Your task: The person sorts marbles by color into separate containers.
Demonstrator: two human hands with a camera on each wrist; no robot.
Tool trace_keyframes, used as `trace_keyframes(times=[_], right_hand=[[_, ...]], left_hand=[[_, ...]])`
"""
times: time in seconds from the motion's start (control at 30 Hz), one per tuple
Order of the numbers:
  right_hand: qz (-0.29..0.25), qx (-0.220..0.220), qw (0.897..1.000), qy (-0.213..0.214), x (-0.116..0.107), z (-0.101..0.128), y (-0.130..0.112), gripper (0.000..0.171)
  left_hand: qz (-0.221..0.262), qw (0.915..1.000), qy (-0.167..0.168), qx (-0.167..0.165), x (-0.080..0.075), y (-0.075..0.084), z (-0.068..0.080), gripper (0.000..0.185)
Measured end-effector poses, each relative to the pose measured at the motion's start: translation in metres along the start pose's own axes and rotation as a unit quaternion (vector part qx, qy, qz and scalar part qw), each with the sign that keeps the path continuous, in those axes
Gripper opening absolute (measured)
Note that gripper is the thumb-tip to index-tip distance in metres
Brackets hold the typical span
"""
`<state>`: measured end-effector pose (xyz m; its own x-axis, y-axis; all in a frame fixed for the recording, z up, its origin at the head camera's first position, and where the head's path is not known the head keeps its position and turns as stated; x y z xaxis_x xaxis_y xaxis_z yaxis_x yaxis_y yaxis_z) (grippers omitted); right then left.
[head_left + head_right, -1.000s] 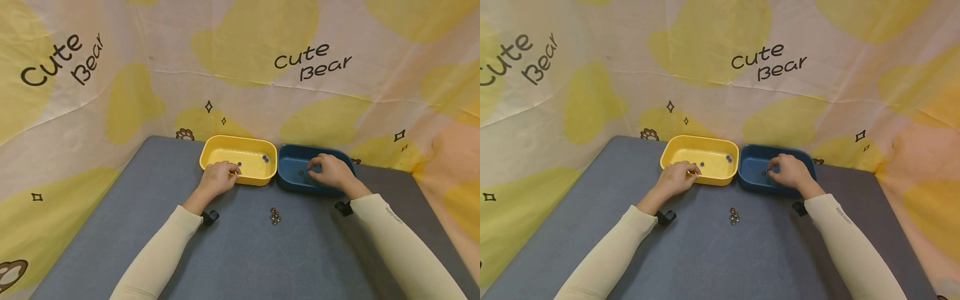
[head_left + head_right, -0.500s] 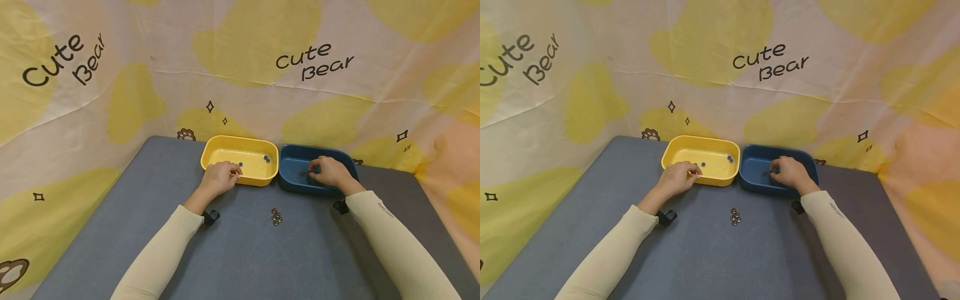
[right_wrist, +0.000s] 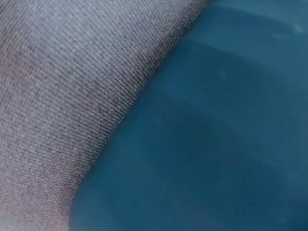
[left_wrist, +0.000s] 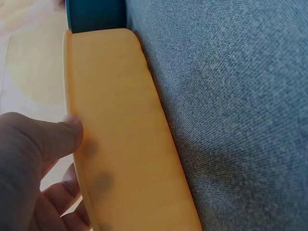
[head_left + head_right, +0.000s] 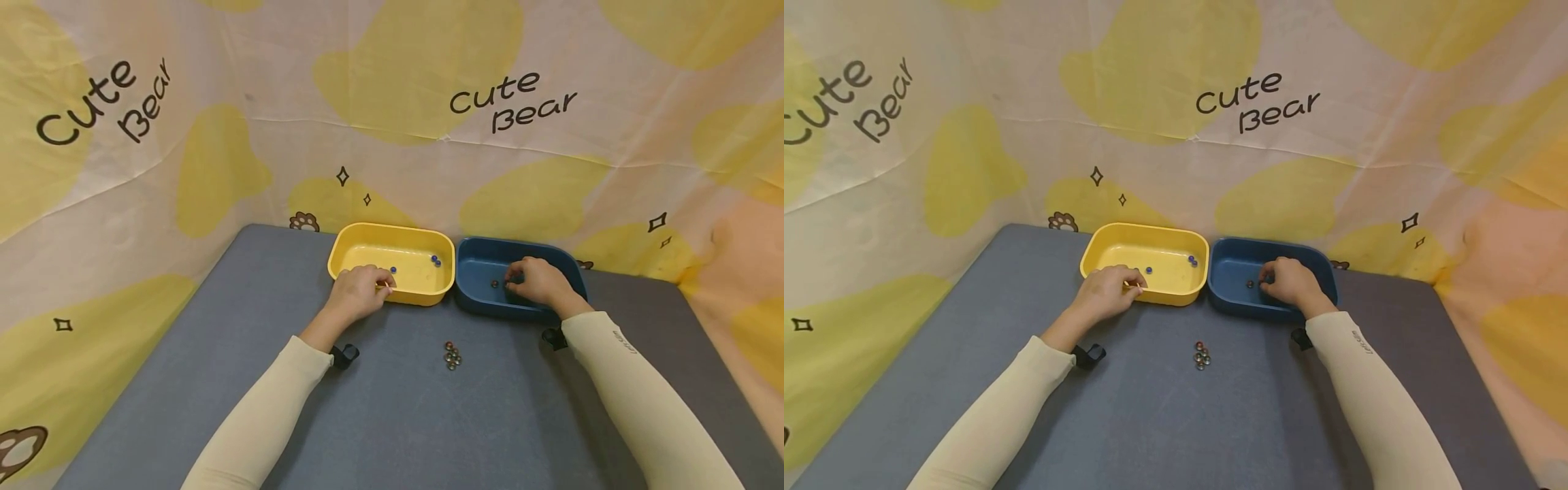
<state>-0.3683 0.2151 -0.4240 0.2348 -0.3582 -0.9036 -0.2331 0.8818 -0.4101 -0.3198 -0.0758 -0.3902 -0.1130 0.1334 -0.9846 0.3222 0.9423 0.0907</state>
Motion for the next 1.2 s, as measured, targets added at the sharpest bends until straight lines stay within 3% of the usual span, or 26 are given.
trace_keyframes(times=[0.93, 1.2], right_hand=[[-0.004, 0.009, 1.0, -0.009, 0.0098, -0.0049, 0.0035, 0.018], [-0.011, 0.012, 1.0, -0.009, 0.0036, -0.002, 0.0049, 0.04]], left_hand=[[-0.007, 1.0, 0.001, 0.006, 0.0017, 0.0002, -0.0001, 0.004], [-0.005, 1.0, 0.001, 0.005, -0.0006, 0.0001, -0.0004, 0.004]])
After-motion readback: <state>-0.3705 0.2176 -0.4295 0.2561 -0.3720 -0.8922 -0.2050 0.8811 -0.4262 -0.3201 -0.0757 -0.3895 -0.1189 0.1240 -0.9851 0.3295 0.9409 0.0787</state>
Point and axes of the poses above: each hand's wrist, its own z-axis away from the middle knuckle, its own x-axis out of the palm, y = z × x, the point moved 10 cm from there along -z, towards the middle knuckle, and after that the axes turned 11 degrees about -z, right-handed, at the moved point
